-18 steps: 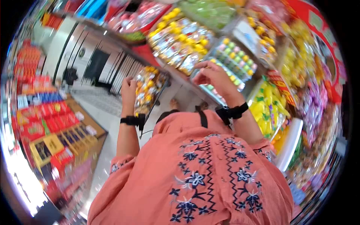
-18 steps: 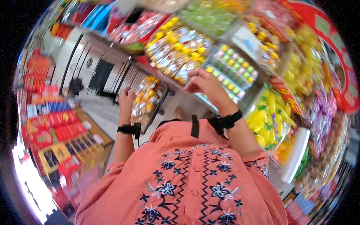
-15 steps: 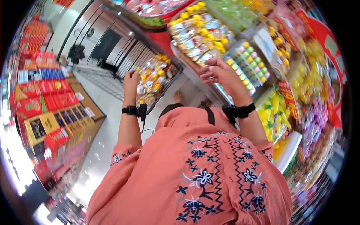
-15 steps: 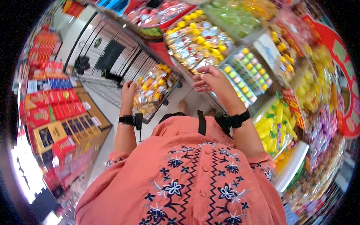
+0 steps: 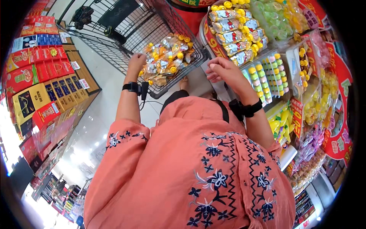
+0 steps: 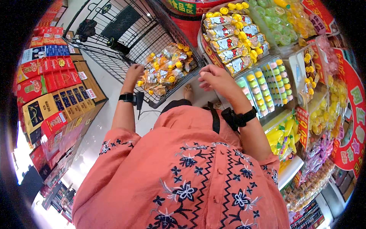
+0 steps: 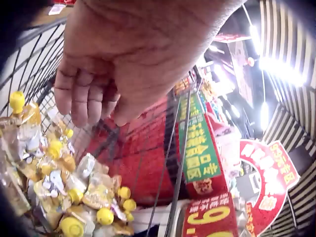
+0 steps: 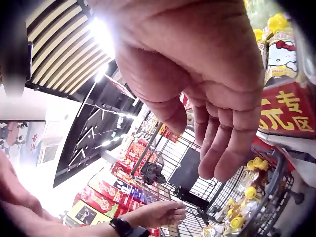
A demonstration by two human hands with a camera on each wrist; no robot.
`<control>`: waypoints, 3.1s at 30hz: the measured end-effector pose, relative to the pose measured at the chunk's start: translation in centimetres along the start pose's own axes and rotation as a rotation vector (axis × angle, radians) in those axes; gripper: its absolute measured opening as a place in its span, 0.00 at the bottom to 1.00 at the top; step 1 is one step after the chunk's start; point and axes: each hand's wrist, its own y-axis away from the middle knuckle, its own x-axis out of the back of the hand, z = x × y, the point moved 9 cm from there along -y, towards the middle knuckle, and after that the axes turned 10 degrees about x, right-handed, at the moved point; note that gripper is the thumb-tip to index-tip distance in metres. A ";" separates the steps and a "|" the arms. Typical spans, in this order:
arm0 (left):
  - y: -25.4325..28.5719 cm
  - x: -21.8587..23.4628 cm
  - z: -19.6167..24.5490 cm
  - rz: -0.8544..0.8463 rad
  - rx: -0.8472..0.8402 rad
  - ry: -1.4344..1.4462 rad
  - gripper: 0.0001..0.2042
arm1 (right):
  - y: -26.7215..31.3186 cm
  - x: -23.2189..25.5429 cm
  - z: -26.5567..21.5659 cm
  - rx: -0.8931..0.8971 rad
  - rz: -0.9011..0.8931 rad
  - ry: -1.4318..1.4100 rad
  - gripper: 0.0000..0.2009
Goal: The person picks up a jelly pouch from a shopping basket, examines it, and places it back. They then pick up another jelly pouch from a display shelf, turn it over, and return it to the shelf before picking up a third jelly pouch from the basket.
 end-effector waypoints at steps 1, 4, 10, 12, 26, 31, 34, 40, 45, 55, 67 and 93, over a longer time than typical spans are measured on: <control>0.9 -1.7 0.4 -0.003 0.008 -0.018 0.22 | -0.2 0.0 0.0 0.000 0.009 -0.008 0.15; 4.4 -7.7 3.9 -0.082 -0.136 -0.218 0.24 | -0.9 0.0 -0.3 0.003 0.035 -0.029 0.14; 8.0 -13.1 7.1 -0.117 -0.075 -0.630 0.36 | -1.1 0.4 -0.9 0.020 0.078 0.015 0.14; 6.9 -14.3 6.0 -0.145 -0.069 -0.676 0.37 | -0.9 0.6 -1.0 0.016 0.105 0.023 0.14; 5.0 -13.8 2.7 -0.321 0.015 -0.161 0.28 | -0.6 0.2 -0.7 0.013 0.119 -0.029 0.15; 11.6 -8.0 9.3 -0.564 0.141 0.281 0.22 | -1.3 -0.3 -2.6 0.191 0.115 0.052 0.17; 14.7 -5.2 13.7 -0.607 0.067 0.386 0.19 | -2.0 -0.8 -4.0 0.258 0.111 0.163 0.18; 19.9 -3.3 21.5 -0.621 -0.143 0.379 0.17 | -1.7 -1.4 -6.8 0.352 0.162 0.019 0.12; 22.0 -4.4 24.9 -0.602 -0.282 0.360 0.22 | 0.3 0.8 -8.0 0.439 0.231 0.008 0.09; 24.6 -7.1 29.6 -0.582 -0.445 0.364 0.24 | 4.6 4.4 -6.8 0.430 0.502 -0.015 0.07; 25.6 -7.4 33.9 -0.743 -0.448 0.758 0.18 | 7.7 10.4 -2.3 0.529 0.450 -0.789 0.07; 32.5 -11.5 43.0 -0.542 -0.686 0.317 0.18 | 13.5 10.7 -9.7 0.651 0.523 -0.538 0.12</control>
